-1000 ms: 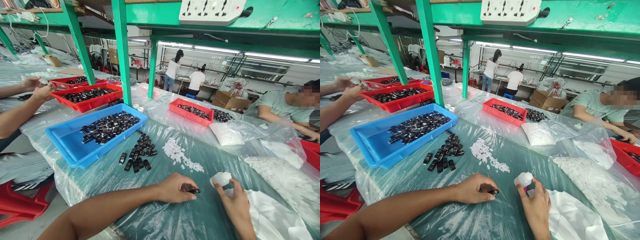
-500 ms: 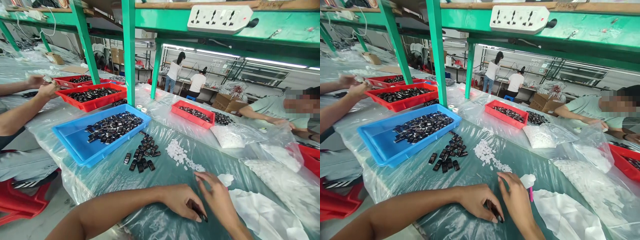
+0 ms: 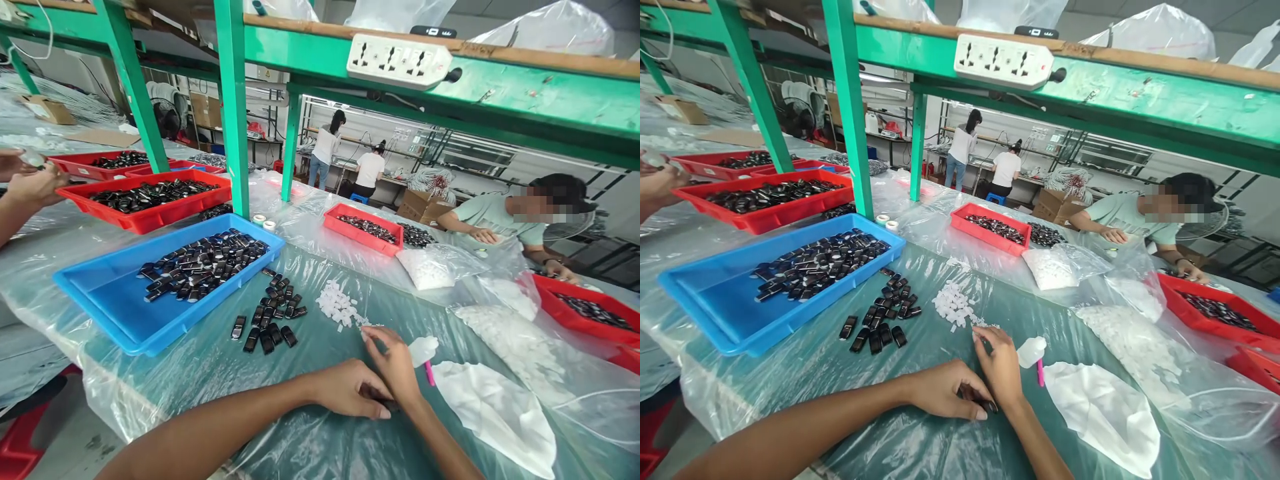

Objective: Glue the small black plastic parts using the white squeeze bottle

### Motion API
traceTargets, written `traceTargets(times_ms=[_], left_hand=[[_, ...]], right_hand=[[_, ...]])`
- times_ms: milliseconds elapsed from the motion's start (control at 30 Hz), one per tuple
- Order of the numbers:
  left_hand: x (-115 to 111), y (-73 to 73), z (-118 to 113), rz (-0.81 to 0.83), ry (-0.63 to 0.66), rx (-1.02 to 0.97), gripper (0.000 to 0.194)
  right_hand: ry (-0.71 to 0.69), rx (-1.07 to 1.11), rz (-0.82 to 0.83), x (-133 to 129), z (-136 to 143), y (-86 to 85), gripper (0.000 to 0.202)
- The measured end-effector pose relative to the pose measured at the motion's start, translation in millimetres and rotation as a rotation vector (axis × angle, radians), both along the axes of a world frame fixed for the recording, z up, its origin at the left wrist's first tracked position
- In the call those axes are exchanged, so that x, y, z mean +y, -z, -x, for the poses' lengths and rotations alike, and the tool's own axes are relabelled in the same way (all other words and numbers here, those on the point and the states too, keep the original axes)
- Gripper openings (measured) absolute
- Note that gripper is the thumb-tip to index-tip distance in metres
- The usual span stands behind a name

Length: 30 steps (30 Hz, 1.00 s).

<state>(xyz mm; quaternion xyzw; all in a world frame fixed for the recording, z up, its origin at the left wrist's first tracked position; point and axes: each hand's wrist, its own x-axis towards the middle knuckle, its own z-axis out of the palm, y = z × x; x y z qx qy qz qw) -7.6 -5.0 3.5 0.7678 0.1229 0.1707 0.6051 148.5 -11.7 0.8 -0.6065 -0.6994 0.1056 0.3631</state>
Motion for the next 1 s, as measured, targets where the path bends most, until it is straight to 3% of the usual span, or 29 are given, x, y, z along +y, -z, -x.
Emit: traceTargets(times_ms=[133, 300, 667, 1000], left_hand=[[4.2, 7.8, -5.4, 0.242, -0.063, -0.057, 0.044], [11.3, 10.5, -9.6, 0.348, -0.16, -0.1, 0.048], [17.4, 10.0, -10.0, 0.199, -0.222, -0.046, 0.041], [16.1, -12.2, -12.3, 0.113, -0.286, -0.037, 0.034]], right_hand=[[0.123, 0.258, -0.023, -24.5, -14.7, -3.6, 0.029], [0.156, 0.476, -0.012, -45.3, -19.0, 0.0, 0.029], [0.054, 0.689, -0.004, -44.2, -2.0, 5.3, 0.02], [0.06, 0.816, -0.061, -45.3, 13.4, 2.1, 0.026]])
